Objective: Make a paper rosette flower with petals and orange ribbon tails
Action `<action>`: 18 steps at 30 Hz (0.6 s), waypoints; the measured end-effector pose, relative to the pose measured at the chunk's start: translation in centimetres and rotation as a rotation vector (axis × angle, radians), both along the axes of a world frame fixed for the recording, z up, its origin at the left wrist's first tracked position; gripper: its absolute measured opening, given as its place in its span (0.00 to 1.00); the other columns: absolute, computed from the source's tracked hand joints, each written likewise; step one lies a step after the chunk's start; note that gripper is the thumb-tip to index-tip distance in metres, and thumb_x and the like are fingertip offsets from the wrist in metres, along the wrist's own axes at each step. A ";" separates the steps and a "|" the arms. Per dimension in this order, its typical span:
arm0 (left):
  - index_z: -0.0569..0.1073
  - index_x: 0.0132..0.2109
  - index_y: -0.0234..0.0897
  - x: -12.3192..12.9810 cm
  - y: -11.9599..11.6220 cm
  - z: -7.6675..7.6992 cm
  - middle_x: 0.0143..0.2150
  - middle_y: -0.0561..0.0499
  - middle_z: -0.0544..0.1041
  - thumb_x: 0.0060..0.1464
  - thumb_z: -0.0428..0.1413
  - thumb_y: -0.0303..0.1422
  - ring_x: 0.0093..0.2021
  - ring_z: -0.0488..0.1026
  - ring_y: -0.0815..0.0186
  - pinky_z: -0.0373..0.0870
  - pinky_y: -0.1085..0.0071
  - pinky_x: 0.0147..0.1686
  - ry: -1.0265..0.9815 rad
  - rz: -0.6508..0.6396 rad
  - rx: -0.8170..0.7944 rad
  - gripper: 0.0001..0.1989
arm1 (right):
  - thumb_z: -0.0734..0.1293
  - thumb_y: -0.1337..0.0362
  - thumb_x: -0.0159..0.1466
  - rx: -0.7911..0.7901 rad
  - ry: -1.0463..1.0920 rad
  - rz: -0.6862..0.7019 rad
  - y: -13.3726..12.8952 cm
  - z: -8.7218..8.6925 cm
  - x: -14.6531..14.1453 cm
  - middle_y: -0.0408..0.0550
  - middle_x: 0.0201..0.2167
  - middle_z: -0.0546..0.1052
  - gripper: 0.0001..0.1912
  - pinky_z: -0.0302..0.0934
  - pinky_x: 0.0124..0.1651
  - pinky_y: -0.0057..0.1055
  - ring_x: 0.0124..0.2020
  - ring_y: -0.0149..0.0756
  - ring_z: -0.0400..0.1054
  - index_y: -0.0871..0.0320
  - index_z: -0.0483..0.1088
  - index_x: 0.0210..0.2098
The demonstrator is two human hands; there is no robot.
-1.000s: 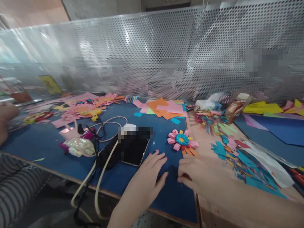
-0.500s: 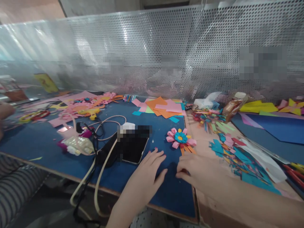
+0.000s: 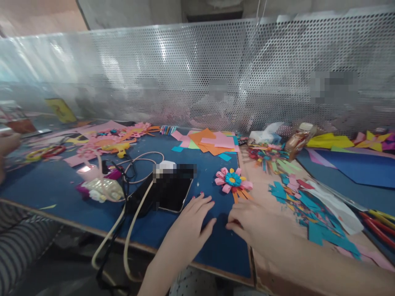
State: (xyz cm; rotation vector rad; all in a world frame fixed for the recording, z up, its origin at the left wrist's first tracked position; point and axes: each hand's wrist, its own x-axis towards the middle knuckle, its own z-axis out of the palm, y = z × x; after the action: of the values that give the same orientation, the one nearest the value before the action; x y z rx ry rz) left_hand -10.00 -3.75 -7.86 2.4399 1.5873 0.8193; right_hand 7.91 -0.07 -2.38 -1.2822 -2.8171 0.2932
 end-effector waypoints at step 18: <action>0.63 0.54 0.36 0.0 -0.1 0.3 0.56 0.47 0.66 0.58 0.45 0.32 0.60 0.56 0.61 0.58 0.57 0.57 -0.001 0.004 -0.022 0.17 | 0.64 0.69 0.57 0.040 0.069 -0.032 0.4 -0.7 0.3 0.44 0.25 0.71 0.04 0.53 0.32 0.27 0.28 0.32 0.63 0.59 0.69 0.26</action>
State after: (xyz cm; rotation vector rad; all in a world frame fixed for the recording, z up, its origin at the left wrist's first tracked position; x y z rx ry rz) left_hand -9.96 -3.88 -7.51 2.4211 1.5931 0.7998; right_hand 8.24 0.31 -3.13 -1.2818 -2.7289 0.2727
